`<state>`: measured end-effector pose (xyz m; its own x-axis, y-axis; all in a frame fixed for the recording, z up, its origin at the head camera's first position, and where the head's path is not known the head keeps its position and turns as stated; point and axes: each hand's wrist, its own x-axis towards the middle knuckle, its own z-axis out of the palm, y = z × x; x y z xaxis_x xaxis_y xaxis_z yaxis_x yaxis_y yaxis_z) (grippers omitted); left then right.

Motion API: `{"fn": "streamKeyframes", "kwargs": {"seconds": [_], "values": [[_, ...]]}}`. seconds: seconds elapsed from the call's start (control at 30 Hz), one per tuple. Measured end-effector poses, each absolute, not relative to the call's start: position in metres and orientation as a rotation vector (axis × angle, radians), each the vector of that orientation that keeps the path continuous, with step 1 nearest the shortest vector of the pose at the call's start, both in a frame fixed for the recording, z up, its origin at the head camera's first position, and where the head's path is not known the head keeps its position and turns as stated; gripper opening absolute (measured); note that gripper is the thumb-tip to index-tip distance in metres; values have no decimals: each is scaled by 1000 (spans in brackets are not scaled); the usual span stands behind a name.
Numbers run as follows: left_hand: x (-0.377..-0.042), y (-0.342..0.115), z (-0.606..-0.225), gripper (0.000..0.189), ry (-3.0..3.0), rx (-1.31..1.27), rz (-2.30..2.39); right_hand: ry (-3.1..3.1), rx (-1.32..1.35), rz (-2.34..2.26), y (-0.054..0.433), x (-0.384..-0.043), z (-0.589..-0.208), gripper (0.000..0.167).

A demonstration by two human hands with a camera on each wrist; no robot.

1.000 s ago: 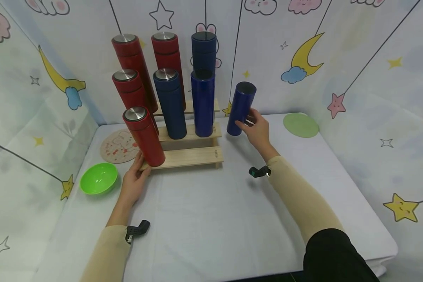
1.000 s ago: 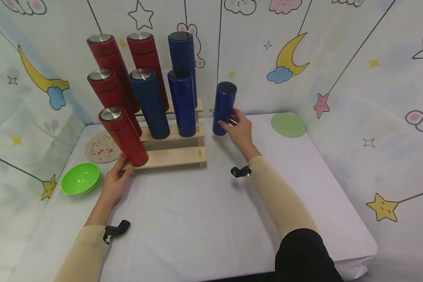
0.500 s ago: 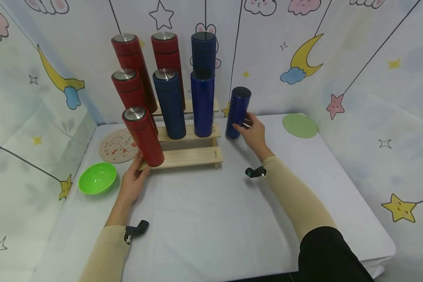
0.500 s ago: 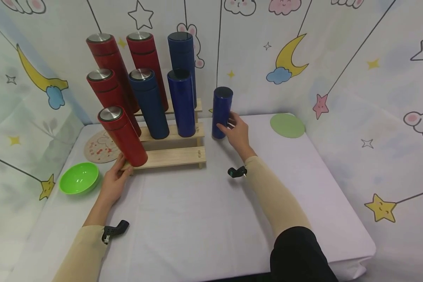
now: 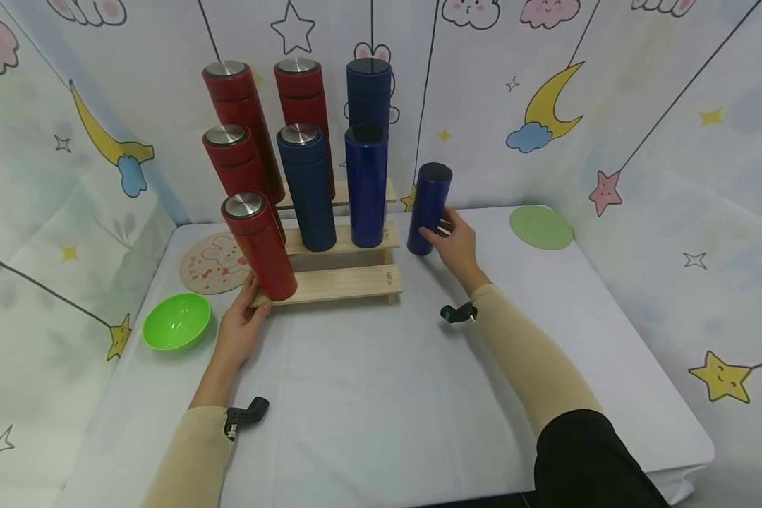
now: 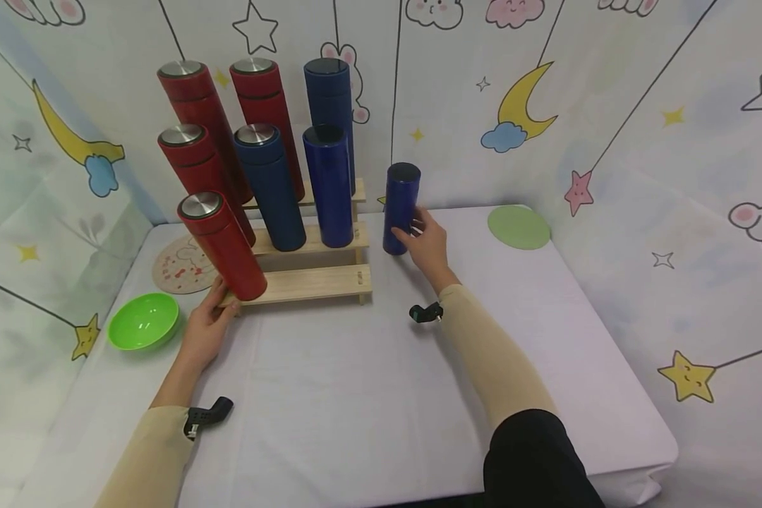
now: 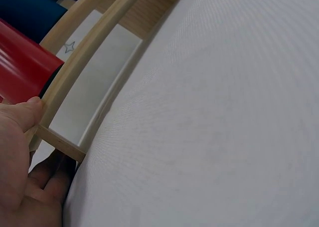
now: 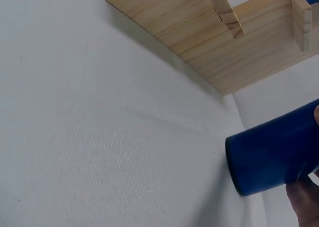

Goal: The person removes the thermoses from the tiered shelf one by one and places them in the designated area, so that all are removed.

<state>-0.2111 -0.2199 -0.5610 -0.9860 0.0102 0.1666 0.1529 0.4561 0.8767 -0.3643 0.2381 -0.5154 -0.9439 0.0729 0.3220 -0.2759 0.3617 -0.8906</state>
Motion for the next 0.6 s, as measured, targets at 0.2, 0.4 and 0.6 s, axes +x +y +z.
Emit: {"fn": "streamKeyframes", "kwargs": {"seconds": [0.2, 0.4, 0.6], "values": [[-210, -220, -560, 63, -2557, -150, -1567, -2378, 166, 1569, 239, -363, -514, 66], [-210, -220, -560, 64, -2568, -163, -1544, -2409, 162, 1537, 241, -361, -514, 68], [-209, -219, -560, 64, -2566, -153, -1555, -2452, 166, 1496, 242, -361, -514, 72]]}}
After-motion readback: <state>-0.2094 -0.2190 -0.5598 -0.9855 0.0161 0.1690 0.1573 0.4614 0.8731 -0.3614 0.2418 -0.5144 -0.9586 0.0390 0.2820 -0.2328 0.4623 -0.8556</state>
